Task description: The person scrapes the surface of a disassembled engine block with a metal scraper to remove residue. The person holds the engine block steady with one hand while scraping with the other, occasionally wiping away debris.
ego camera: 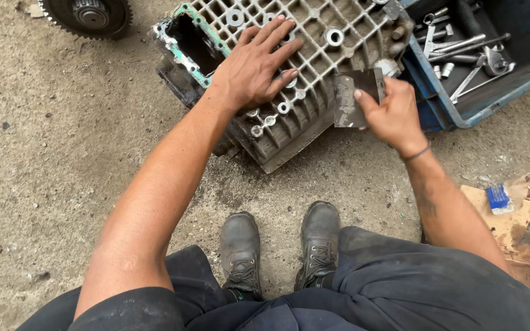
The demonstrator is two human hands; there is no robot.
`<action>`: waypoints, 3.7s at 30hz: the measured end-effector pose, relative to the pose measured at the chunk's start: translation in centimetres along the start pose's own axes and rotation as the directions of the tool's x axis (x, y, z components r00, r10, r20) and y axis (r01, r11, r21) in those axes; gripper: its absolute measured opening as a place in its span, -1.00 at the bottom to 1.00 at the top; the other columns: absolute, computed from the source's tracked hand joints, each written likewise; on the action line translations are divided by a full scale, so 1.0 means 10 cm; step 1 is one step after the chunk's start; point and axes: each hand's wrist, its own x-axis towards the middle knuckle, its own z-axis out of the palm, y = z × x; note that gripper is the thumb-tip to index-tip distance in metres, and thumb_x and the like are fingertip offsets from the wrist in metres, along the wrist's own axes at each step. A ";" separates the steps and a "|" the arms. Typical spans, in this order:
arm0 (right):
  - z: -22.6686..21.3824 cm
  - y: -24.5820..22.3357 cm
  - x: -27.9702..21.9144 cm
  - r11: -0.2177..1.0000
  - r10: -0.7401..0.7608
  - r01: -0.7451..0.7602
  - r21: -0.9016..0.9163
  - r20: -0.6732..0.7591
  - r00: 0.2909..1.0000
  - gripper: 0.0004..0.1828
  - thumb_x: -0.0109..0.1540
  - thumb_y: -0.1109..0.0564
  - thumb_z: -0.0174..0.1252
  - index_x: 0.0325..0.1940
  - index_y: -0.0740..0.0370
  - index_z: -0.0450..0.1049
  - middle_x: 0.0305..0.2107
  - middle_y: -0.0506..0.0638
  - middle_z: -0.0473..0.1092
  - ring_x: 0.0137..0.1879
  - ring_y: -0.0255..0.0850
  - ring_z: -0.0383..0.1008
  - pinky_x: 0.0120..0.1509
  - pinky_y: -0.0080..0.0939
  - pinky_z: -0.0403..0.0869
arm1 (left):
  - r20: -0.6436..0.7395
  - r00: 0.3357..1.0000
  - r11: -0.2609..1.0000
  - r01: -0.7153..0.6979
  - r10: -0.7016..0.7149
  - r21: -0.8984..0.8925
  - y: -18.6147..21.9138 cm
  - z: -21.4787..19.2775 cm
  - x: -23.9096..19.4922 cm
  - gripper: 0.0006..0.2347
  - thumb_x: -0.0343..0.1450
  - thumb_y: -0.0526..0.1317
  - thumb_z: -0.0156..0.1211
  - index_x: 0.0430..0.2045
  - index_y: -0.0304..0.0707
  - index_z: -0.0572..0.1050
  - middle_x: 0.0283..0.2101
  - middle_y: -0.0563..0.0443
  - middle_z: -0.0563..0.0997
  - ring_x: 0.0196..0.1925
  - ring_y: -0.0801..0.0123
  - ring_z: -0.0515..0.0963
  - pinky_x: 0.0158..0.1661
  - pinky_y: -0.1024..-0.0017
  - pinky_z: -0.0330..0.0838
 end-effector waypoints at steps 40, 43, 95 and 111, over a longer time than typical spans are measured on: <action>-0.10 0.20 0.17 0.995 -0.002 -0.013 0.103 0.145 0.989 -0.81 0.35 0.15 0.20 -0.15 0.39 0.52 -0.63 0.04 0.47 -0.63 -0.28 0.47 -0.56 -0.30 0.46 | 0.054 0.998 1.000 0.014 -0.014 0.010 0.06 -0.14 0.00 -0.45 0.61 0.17 -0.38 0.43 -0.09 0.23 0.54 -0.19 0.07 0.58 0.09 -0.01 0.46 0.01 -0.10; -0.11 0.14 0.13 0.980 0.101 -0.130 0.151 0.184 0.978 -0.74 0.35 0.14 0.24 -0.24 0.45 0.48 -0.63 0.04 0.46 -0.62 -0.28 0.49 -0.59 -0.28 0.48 | 0.058 0.998 1.000 0.018 -0.018 -0.002 0.07 -0.12 -0.01 -0.46 0.61 0.17 -0.38 0.43 -0.09 0.24 0.55 -0.19 0.06 0.60 0.11 -0.02 0.47 0.02 -0.11; 0.00 -0.25 -0.07 0.961 0.258 -0.264 0.083 0.075 0.963 -0.83 0.33 0.17 0.18 -0.19 0.38 0.50 -0.60 0.24 0.47 -0.57 -0.03 0.49 -0.49 -0.05 0.46 | 0.027 1.000 1.000 -0.006 0.006 0.017 0.01 -0.07 0.02 -0.45 0.59 0.20 -0.38 0.42 -0.05 0.21 0.53 -0.16 0.07 0.57 0.14 -0.01 0.44 -0.01 -0.11; 0.05 -0.13 -0.07 0.933 -0.236 0.215 -0.289 -0.038 0.971 -0.85 0.40 0.24 0.19 -0.09 0.45 0.52 -0.53 0.14 0.47 -0.52 -0.16 0.49 -0.45 -0.16 0.45 | -0.009 1.000 1.000 0.005 -0.005 -0.011 0.03 -0.05 -0.01 -0.47 0.60 0.16 -0.34 0.41 -0.08 0.23 0.53 -0.19 0.08 0.57 0.11 -0.02 0.45 -0.02 -0.12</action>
